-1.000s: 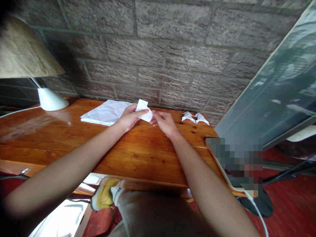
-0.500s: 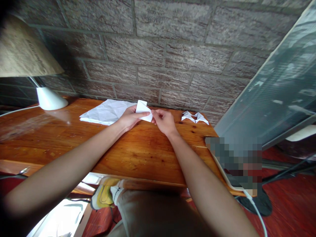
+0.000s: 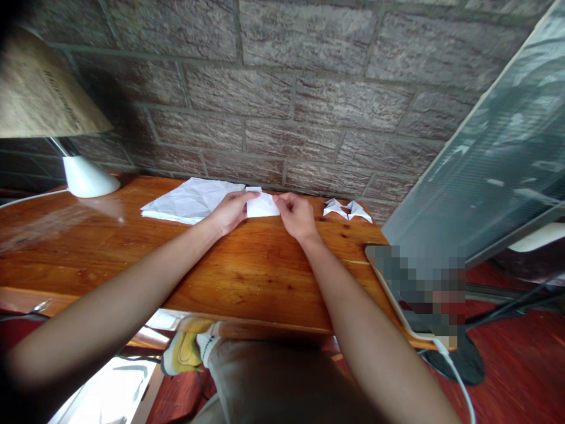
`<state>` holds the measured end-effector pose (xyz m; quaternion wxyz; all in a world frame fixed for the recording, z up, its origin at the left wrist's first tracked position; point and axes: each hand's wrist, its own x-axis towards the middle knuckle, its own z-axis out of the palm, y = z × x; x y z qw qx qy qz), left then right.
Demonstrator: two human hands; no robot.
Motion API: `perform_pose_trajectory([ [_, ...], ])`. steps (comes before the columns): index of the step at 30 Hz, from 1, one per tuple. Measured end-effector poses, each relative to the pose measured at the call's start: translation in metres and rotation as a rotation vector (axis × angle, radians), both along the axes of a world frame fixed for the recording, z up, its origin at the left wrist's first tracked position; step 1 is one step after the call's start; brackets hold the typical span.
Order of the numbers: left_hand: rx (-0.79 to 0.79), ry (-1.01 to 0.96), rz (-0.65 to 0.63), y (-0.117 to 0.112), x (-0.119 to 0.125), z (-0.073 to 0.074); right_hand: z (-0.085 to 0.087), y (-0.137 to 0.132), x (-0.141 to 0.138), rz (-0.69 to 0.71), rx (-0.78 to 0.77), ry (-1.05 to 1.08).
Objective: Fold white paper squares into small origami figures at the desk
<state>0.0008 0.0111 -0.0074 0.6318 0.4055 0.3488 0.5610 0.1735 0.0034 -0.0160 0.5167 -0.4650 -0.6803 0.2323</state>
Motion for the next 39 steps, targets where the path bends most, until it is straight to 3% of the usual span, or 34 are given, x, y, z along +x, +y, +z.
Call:
perform_pose_trajectory([
  [7, 0.064, -0.005, -0.128, -0.0014, -0.0012, -0.003, 0.0042, 0.002, 0.0076, 0.1, 0.025, -0.035],
  [12, -0.011, 0.046, -0.1, 0.0016, -0.0023, -0.0043, 0.0048, 0.0024, 0.0102, 0.195, -0.004, -0.069],
  [20, 0.004, 0.101, -0.129, 0.0024, -0.0034, -0.0053, -0.0011, 0.0055, 0.0067, 0.178, -0.11, 0.117],
  [28, 0.063, 0.308, -0.35, -0.0023, -0.0087, -0.0074, 0.0058, 0.0015, 0.0067, 0.09, 0.03, 0.075],
  [34, 0.144, 0.287, -0.207, -0.0014, -0.0059, -0.008, 0.0064, 0.0001, 0.0049, 0.056, 0.022, 0.113],
  [39, 0.107, 0.156, -0.065, 0.0038, -0.0076, -0.007, 0.0078, 0.0012, 0.0104, 0.199, -0.047, 0.159],
])
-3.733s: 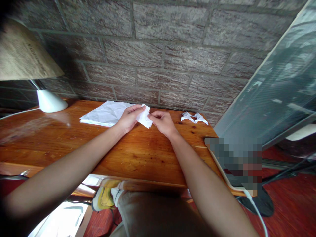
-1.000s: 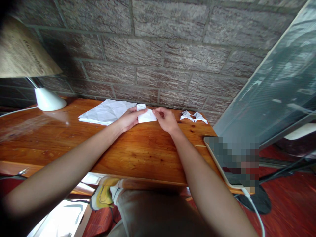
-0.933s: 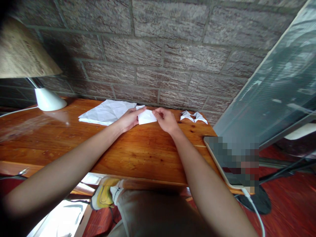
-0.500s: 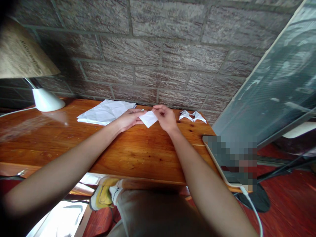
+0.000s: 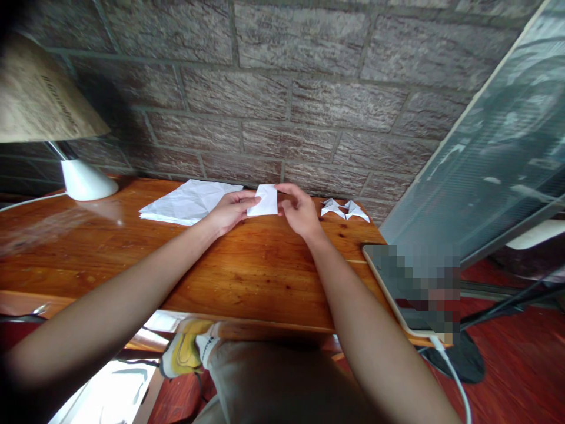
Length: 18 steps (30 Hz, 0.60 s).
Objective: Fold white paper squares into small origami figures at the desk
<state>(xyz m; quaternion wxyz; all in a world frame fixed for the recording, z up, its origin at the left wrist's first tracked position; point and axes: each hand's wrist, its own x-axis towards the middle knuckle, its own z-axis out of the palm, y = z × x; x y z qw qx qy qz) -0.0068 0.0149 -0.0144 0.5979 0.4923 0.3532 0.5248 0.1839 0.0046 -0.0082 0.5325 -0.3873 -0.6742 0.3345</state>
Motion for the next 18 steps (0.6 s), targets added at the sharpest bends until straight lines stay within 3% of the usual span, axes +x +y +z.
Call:
perform_pose_trajectory([
  [7, 0.0, -0.029, 0.068, 0.0001, 0.0001, 0.0021, 0.0017, -0.0082, -0.0031, 0.242, -0.112, -0.024],
  [18, -0.023, -0.099, 0.071, 0.0003, -0.0005, 0.0029, -0.0065, -0.0053, -0.0077, 0.294, -0.12, -0.044],
])
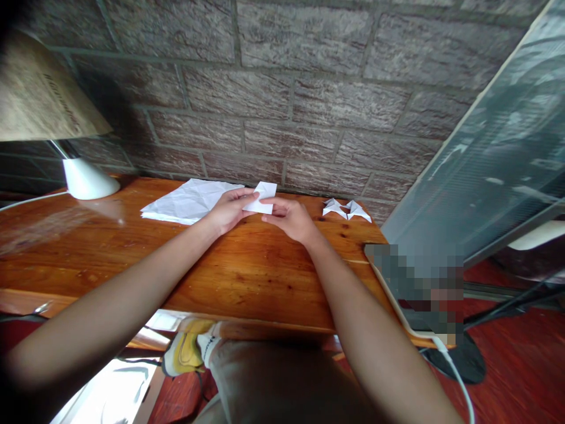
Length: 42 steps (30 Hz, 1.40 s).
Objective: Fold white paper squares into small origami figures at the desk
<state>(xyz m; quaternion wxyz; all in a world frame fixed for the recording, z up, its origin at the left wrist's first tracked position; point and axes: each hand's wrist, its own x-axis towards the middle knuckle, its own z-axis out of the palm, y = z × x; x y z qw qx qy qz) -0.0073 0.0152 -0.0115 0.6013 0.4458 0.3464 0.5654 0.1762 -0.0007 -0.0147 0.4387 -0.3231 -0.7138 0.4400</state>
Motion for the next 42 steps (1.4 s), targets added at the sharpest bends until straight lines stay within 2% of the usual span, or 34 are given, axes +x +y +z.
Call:
perform_pose_trajectory([
  [9, -0.036, 0.044, -0.051, -0.004, -0.001, 0.002, 0.003, -0.002, 0.003, -0.017, -0.01, -0.052],
  [16, 0.032, 0.054, -0.092, -0.004, 0.001, 0.001, 0.008, -0.005, 0.002, -0.034, -0.045, -0.026],
  [21, 0.129, 0.082, -0.142, -0.005, 0.001, -0.001, 0.007, -0.001, 0.002, -0.135, -0.049, 0.03],
  [25, 0.175, 0.135, -0.127, -0.004, 0.0, -0.002, 0.004, 0.0, -0.002, -0.201, -0.041, 0.068],
  [33, 0.206, 0.059, -0.234, -0.009, 0.004, 0.003, 0.005, 0.001, -0.007, -0.369, 0.006, 0.128],
  [38, 0.232, 0.111, -0.226, -0.008, 0.004, 0.002, 0.007, 0.0, -0.006, -0.409, 0.026, 0.094],
  [42, 0.272, 0.201, -0.15, -0.008, 0.004, 0.002, 0.007, -0.001, -0.007, -0.421, 0.028, 0.098],
])
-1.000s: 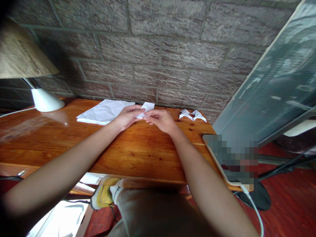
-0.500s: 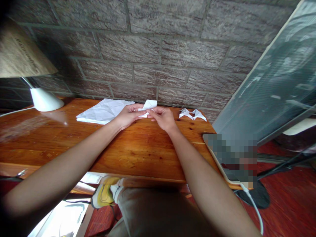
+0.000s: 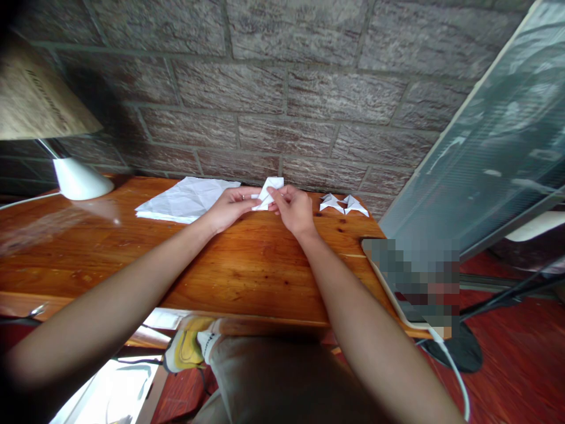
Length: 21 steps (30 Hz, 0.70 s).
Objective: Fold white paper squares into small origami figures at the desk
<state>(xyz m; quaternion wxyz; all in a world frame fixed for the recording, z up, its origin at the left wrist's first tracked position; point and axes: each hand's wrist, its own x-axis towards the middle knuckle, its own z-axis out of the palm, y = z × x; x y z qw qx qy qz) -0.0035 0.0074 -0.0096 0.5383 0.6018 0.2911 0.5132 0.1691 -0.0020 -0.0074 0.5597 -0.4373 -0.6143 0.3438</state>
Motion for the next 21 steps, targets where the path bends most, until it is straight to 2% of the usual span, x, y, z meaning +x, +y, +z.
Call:
perform_pose_trajectory([
  [8, 0.073, 0.063, 0.031, -0.0016, 0.0006, 0.0009, 0.0022, -0.0003, 0.0011, -0.018, 0.019, -0.024],
  [12, 0.043, 0.034, 0.033, 0.0017, 0.0001, -0.0025, 0.0043, -0.0019, -0.0009, 0.006, 0.01, 0.038],
  [17, -0.071, -0.074, -0.028, 0.0032, -0.0011, -0.0052, 0.004, -0.0015, -0.0017, 0.041, 0.026, 0.09],
  [21, -0.068, -0.07, -0.03, 0.0025, -0.0018, -0.0046, 0.0016, 0.001, -0.0001, 0.019, 0.025, 0.059],
])
